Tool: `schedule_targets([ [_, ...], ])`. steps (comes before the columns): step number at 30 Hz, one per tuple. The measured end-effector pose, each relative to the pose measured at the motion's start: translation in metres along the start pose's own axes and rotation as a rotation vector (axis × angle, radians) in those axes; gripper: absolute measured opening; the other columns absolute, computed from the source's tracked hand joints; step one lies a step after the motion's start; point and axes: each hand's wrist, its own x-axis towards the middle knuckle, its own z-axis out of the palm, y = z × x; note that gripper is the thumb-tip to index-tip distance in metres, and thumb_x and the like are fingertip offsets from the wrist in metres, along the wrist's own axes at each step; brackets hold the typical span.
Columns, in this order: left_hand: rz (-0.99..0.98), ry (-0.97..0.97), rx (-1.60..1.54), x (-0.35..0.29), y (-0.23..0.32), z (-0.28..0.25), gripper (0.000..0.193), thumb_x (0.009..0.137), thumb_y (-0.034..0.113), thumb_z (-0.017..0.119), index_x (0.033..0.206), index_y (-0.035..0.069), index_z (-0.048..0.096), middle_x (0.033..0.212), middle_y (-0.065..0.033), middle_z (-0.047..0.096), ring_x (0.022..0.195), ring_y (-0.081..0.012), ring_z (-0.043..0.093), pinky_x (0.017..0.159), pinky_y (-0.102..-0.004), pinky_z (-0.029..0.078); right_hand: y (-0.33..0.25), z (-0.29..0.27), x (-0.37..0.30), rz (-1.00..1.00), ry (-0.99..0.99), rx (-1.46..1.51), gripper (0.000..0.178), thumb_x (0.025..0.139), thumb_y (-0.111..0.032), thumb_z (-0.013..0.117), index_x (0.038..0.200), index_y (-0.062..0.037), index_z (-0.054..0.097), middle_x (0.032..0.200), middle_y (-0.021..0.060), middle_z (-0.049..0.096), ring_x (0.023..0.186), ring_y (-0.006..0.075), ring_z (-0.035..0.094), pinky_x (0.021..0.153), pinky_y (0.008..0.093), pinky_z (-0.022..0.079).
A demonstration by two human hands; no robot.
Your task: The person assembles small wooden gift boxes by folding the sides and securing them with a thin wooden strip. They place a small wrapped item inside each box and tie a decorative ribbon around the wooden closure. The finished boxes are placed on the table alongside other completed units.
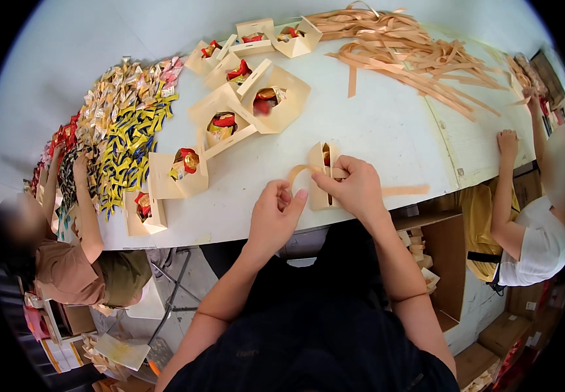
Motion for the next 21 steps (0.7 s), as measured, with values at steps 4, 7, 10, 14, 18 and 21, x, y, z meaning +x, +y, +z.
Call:
schedule_targets([
  [4,0.578,0.612,0.389,0.004,0.028,-0.004,0.042,0.098,0.023,0.08,0.13,0.0,0.062,0.118,-0.0161,0.059,0.106,-0.0305,0.061,0.1,-0.044,0.048,0.015,0.008,0.005,0.002,-0.006,0.151,0.051,0.085,-0.035,0.088,0.066,-0.0047,0.052,0.056,0.0041,0.053,0.053,0.0136,0.049,0.054,0.0346,0.044],
  [7,0.55,0.386,0.473,-0.019,0.028,-0.022,0.02,0.097,0.019,0.078,0.108,0.003,0.075,0.115,-0.0148,0.061,0.113,-0.0352,0.058,0.101,-0.0431,0.045,0.014,0.014,0.002,0.017,0.016,0.263,0.05,0.088,-0.033,0.084,0.067,-0.0046,0.049,0.055,0.0042,0.05,0.053,0.0143,0.045,0.053,0.0361,0.042],
  [10,0.594,0.344,0.635,-0.03,0.032,-0.012,0.015,0.099,0.018,0.074,0.098,0.006,0.082,0.106,-0.0097,0.063,0.1,-0.0289,0.061,0.092,-0.0419,0.043,0.019,0.024,0.001,0.055,0.04,0.32,0.048,0.093,-0.03,0.081,0.067,-0.0046,0.049,0.056,0.003,0.048,0.054,0.0129,0.043,0.053,0.0355,0.041],
  [14,0.378,0.072,0.45,-0.026,-0.002,0.003,0.019,0.104,0.017,0.07,0.108,0.005,0.083,0.081,-0.003,0.06,0.076,-0.0219,0.059,0.077,-0.038,0.042,0.014,0.035,-0.002,0.138,0.028,0.432,0.047,0.097,-0.028,0.078,0.069,-0.0044,0.05,0.058,0.002,0.046,0.057,0.0113,0.041,0.054,0.0343,0.04],
  [18,0.151,-0.015,-0.185,0.015,-0.019,0.026,0.024,0.111,0.019,0.062,0.111,0.003,0.079,0.082,-0.0012,0.064,0.075,-0.016,0.057,0.072,-0.0361,0.045,0.006,0.044,-0.014,0.087,-0.012,0.351,0.047,0.098,-0.034,0.081,0.073,-0.0038,0.054,0.061,0.0013,0.049,0.059,0.0109,0.043,0.055,0.0329,0.04],
  [21,-0.019,-0.069,-0.664,0.035,-0.015,0.021,0.024,0.115,0.02,0.057,0.112,0.003,0.073,0.085,0.0007,0.066,0.079,-0.0112,0.057,0.073,-0.0349,0.048,-0.006,0.045,-0.022,0.092,-0.024,0.36,0.048,0.098,-0.038,0.083,0.077,-0.0031,0.057,0.064,0.0012,0.052,0.06,0.0108,0.045,0.055,0.0325,0.041],
])
